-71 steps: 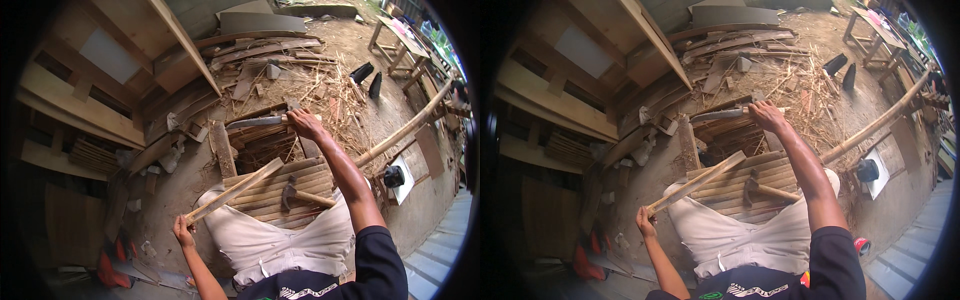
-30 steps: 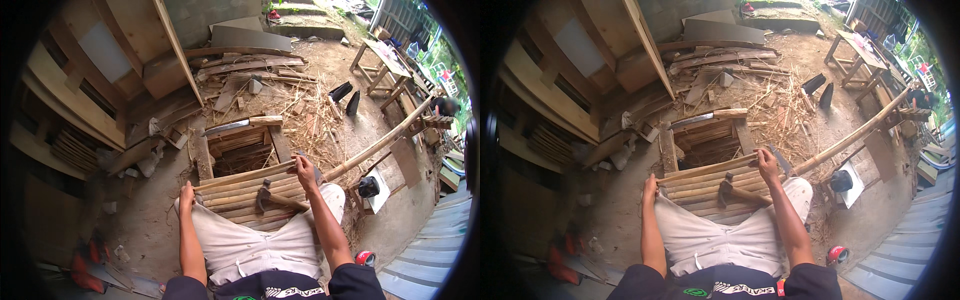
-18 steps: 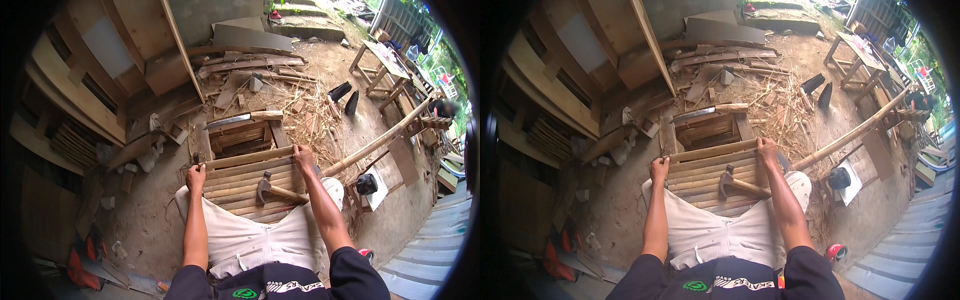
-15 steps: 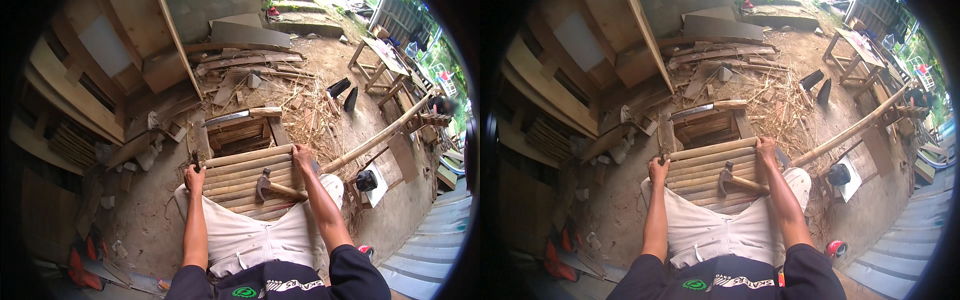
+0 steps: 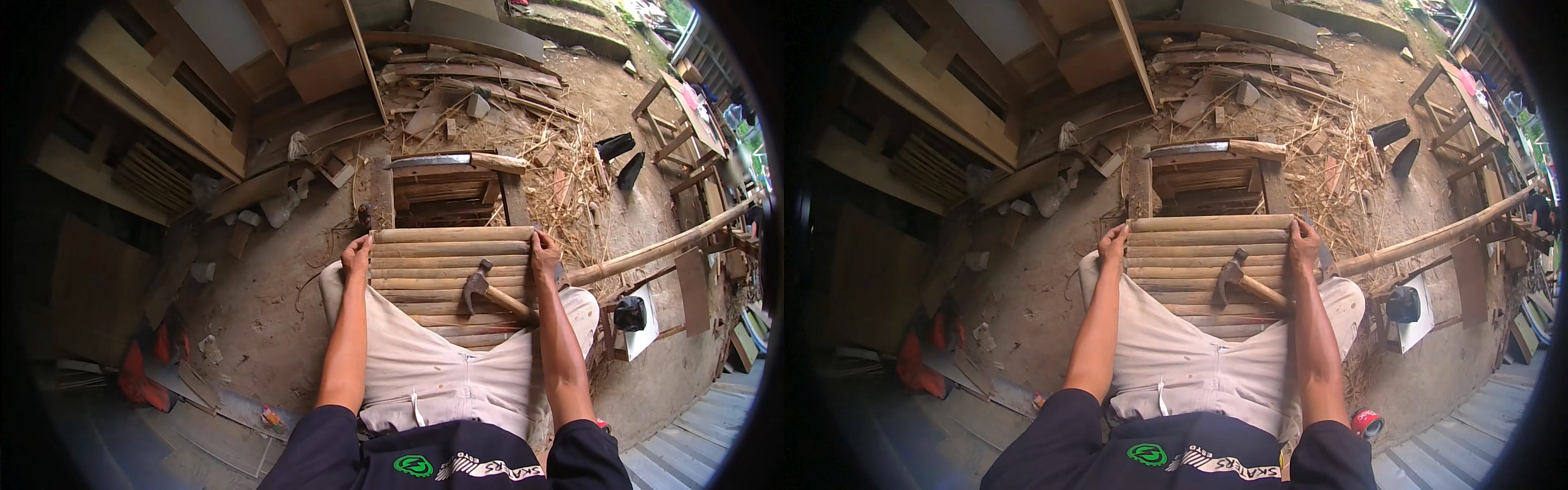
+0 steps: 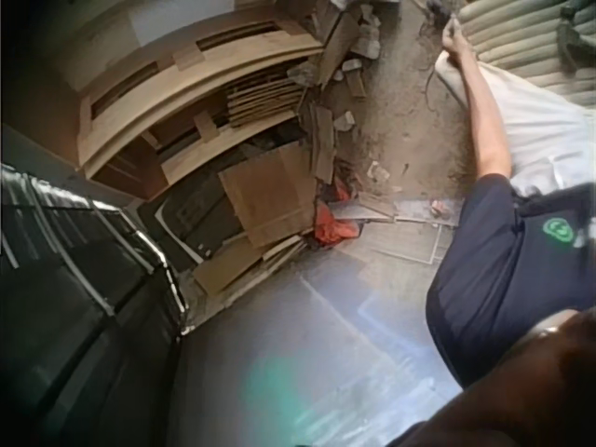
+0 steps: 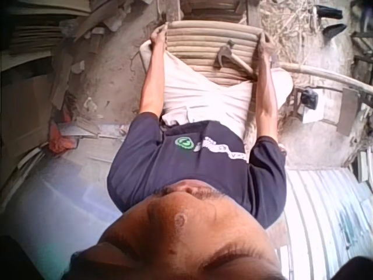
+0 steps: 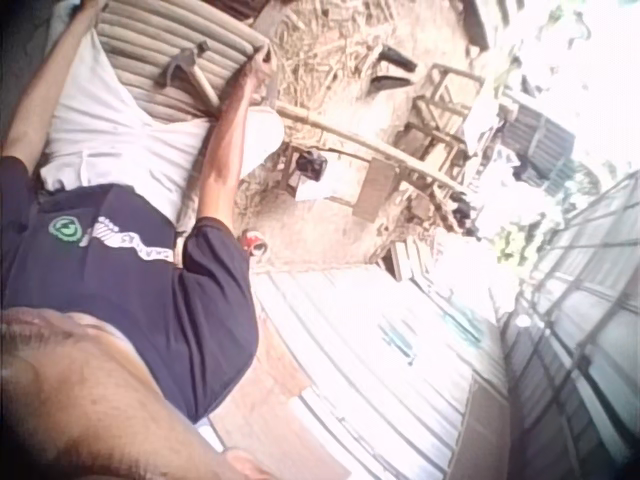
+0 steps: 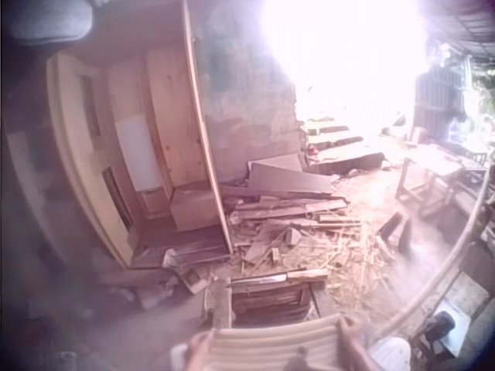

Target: The person sits on the floor and uses a hand saw to cut a small wooden piece, then hammers nails into a bamboo frame. The person also retrieves nails from a bag and saws a long bamboo pole, assembling components into a bamboo structure.

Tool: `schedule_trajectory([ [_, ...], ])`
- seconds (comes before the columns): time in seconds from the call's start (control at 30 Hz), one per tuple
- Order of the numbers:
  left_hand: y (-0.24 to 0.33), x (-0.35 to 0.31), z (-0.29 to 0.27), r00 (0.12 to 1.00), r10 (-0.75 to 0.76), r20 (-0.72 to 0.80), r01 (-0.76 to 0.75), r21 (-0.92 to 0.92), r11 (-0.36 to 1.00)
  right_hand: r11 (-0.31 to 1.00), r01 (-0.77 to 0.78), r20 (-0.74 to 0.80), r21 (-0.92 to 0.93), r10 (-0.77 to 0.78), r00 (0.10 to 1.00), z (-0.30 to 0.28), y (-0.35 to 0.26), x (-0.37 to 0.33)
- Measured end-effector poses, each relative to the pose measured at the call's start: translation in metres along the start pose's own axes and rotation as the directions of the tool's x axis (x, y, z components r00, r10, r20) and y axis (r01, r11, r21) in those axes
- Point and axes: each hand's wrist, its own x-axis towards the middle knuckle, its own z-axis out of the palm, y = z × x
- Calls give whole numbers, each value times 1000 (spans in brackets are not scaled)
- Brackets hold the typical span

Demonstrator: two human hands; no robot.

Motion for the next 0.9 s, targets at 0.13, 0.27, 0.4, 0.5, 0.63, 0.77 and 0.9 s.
schedule_trajectory([
  [0.13, 8, -6, 2, 996, 79, -41, -73, 119, 990, 999, -17, 6, -29, 17, 1000, -3, 0, 1],
  [0.27, 14, -5, 0, 986, 166, 22, -167, 208, 964, 994, -51, -28, -96, 49, 998, -3, -5, 0],
  [0.4, 15, -2, -2, 994, 111, 12, -111, 227, 968, 995, -68, -31, -69, 66, 997, -3, -11, 0],
  [0.5, 15, -3, 0, 995, 99, -10, -94, 247, 965, 977, -84, -36, -194, 79, 996, -5, -10, 1],
  [0.63, 14, -7, 3, 981, 187, -46, -170, 253, 953, 987, 7, -8, -163, -9, 1000, -5, -2, 1],
  [0.77, 15, -6, 2, 987, 154, -53, -134, 273, 953, 965, 112, -36, -238, -124, 992, -2, 5, 0],
  [0.9, 16, -6, -2, 987, 157, -16, -142, 342, 929, 959, 45, 5, -280, -45, 999, -1, 6, -1],
])
